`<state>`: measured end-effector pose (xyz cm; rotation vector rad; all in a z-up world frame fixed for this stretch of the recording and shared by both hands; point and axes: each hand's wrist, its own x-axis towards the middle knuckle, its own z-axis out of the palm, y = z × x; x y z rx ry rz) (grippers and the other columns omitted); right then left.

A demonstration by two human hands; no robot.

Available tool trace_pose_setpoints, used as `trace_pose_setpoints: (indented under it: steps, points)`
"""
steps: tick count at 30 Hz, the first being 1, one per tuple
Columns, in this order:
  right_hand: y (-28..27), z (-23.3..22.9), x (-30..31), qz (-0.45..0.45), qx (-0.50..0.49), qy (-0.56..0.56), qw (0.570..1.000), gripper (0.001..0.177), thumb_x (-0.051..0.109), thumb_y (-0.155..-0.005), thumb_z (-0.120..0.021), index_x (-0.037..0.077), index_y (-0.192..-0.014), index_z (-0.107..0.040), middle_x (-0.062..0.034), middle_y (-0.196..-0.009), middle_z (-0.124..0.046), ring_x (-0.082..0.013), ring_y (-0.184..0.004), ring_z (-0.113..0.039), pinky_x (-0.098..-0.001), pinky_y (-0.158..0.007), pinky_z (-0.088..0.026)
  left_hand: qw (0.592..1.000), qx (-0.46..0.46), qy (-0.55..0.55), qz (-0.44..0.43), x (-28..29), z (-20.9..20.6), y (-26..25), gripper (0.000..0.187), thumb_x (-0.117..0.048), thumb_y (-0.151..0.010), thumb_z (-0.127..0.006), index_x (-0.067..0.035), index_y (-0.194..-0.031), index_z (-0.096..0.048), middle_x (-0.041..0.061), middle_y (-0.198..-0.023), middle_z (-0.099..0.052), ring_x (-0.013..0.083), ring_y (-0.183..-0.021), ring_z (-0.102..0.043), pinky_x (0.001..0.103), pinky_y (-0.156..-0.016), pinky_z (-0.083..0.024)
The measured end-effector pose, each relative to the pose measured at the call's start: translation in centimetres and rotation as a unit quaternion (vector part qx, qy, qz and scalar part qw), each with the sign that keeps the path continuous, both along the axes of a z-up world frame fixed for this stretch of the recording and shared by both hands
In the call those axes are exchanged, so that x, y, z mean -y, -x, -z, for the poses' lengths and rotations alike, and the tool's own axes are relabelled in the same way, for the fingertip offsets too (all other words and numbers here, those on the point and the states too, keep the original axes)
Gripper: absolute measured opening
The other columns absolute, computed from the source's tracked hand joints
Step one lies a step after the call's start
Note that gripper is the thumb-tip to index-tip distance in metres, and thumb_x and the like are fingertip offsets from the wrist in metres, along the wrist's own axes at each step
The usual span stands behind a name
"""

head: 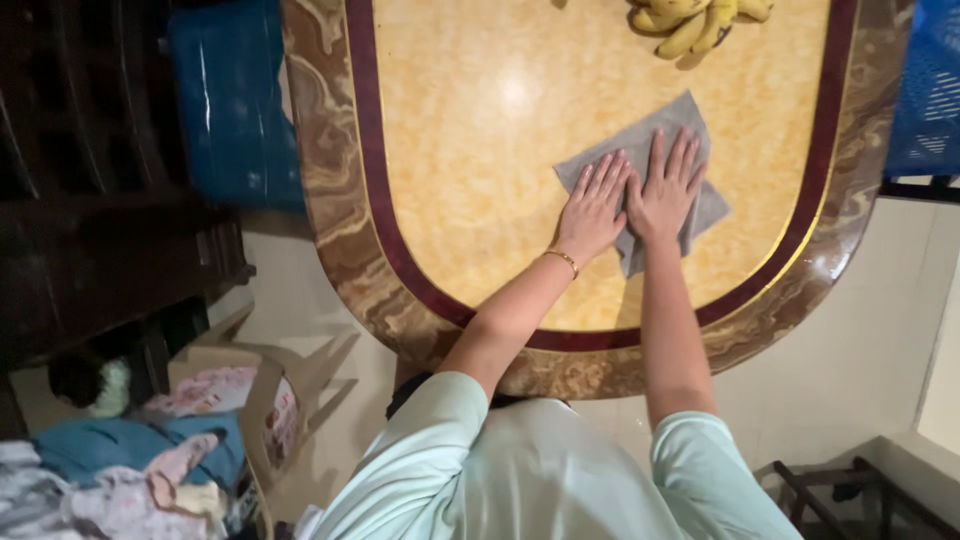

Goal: The person wipes the surface of a dining table using a cloth, moving items aside and then rinsing the cloth in a sink.

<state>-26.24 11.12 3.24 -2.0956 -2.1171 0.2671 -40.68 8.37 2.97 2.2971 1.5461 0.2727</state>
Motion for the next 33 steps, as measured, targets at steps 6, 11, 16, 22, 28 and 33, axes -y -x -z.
trace_pose_setpoints:
  steps: [6, 11, 16, 22, 28, 33]
  points:
    - [9.6, -1.1, 1.5, -0.106, -0.014, 0.081, 0.991, 0.071, 0.041, -0.101, -0.051, 0.018, -0.165, -0.032, -0.0135, -0.174, -0.02, -0.031, -0.162, -0.015, -0.0559, -0.129, -0.005, 0.999, 0.038, 0.016, -0.034, 6.5, -1.0, 8.9, 0.087, -0.043, -0.097, -0.057, 0.011, -0.157, -0.026, 0.029, -0.167, -0.019, 0.0388, -0.159, -0.013, 0.051, -0.13, -0.008]
    - [24.2, -1.7, 1.3, -0.04, -0.089, 0.024, 0.995, 0.095, 0.058, -0.095, -0.058, -0.003, -0.161, -0.024, -0.0191, -0.169, -0.022, -0.0318, -0.158, -0.016, -0.0558, -0.126, -0.006, 0.991, -0.055, 0.117, -0.022, 5.2, -0.9, 21.9, 0.098, -0.046, -0.091, -0.063, 0.014, -0.155, -0.021, 0.03, -0.165, -0.02, 0.0382, -0.158, -0.016, 0.052, -0.128, -0.01]
    - [34.2, -1.1, -8.6, 0.007, -0.077, 0.007, 0.997, 0.094, 0.051, -0.097, -0.06, -0.003, -0.162, -0.021, -0.0189, -0.17, -0.021, -0.0315, -0.159, -0.016, -0.0562, -0.127, -0.006, 0.989, 0.043, 0.035, -0.135, -5.1, -1.9, 32.6, 0.108, -0.043, -0.083, -0.072, 0.016, -0.155, -0.016, 0.034, -0.165, -0.016, 0.0428, -0.156, -0.016, 0.05, -0.128, -0.011]
    - [41.5, -0.6, -21.0, -0.072, -0.045, 0.005, 0.996, 0.076, 0.027, -0.095, -0.055, 0.015, -0.167, -0.032, -0.0123, -0.173, -0.025, -0.0272, -0.161, -0.017, -0.0544, -0.129, -0.007, 0.988, 0.063, 0.005, -0.14, -16.3, -0.7, 39.5, 0.106, -0.038, -0.083, -0.074, 0.013, -0.157, -0.018, 0.03, -0.167, -0.018, 0.0398, -0.158, -0.016, 0.047, -0.13, -0.012]
    - [43.7, -1.3, -23.1, -0.251, -0.106, 0.057, 0.961, 0.064, 0.029, -0.096, -0.049, 0.016, -0.158, -0.042, -0.0088, -0.17, -0.031, -0.0261, -0.16, -0.022, -0.0509, -0.129, -0.011, 0.992, 0.088, 0.007, -0.087, -18.9, 0.6, 43.8, 0.104, -0.038, -0.085, -0.075, 0.013, -0.157, -0.02, 0.029, -0.167, -0.018, 0.0386, -0.159, -0.015, 0.047, -0.131, -0.012]
    - [44.9, -1.8, -15.8, -0.265, -0.135, 0.019, 0.955, 0.066, 0.033, -0.099, -0.053, 0.004, -0.156, -0.041, -0.0161, -0.165, -0.034, -0.0289, -0.154, -0.027, -0.0524, -0.125, -0.016, 0.997, 0.04, 0.021, -0.065, -14.6, -0.6, 46.2, 0.104, -0.033, -0.079, -0.076, 0.013, -0.156, -0.022, 0.031, -0.166, -0.021, 0.0418, -0.157, -0.017, 0.05, -0.13, -0.013]
